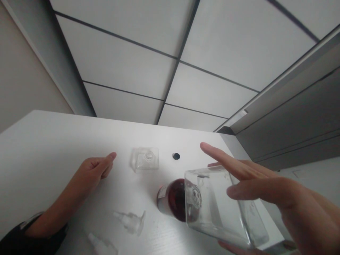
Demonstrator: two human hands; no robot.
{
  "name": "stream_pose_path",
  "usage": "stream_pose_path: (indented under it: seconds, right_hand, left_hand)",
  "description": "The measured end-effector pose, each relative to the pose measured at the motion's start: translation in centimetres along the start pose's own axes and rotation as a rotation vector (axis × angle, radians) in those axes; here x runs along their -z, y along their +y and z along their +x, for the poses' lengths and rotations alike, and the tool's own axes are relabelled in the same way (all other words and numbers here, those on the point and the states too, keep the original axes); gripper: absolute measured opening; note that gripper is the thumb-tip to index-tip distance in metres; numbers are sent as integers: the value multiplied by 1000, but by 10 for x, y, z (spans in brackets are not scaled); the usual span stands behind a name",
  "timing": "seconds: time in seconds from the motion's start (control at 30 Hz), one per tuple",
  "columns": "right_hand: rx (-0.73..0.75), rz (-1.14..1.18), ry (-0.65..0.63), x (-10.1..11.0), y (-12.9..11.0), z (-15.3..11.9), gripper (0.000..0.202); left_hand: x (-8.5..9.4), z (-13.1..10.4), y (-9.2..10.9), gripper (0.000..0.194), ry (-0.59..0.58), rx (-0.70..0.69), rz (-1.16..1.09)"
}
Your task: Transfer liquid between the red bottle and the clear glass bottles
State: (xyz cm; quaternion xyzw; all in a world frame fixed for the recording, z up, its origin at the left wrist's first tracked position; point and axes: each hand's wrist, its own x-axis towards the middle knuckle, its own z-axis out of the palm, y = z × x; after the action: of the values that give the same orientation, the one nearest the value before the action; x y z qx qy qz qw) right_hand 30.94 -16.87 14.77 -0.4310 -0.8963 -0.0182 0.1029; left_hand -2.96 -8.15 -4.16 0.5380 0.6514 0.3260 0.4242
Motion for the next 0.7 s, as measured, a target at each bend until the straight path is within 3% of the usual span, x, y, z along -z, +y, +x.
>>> stream_pose_path:
  seconds: [0.17, 0.23, 0.33, 0.5, 0.7]
  right_hand:
    - [90, -27, -10, 2, 9, -1, 87]
    - [119, -12, 26, -1, 12, -3, 99]
    - [147, 1, 70, -5, 13, -4, 96]
    - [147, 15, 59, -6, 9, 0, 60]
    - [151, 29, 84, -6, 5, 8, 76]
  left_hand:
    - [0, -1, 7, 57, 7, 24, 12]
    - [-1, -1, 9, 57, 3, 37, 12]
    - [-2, 0, 9, 56, 2, 39, 12]
    - [-2, -1, 8, 56, 11, 23, 18]
    - [-1, -2, 8, 56, 22, 6, 17]
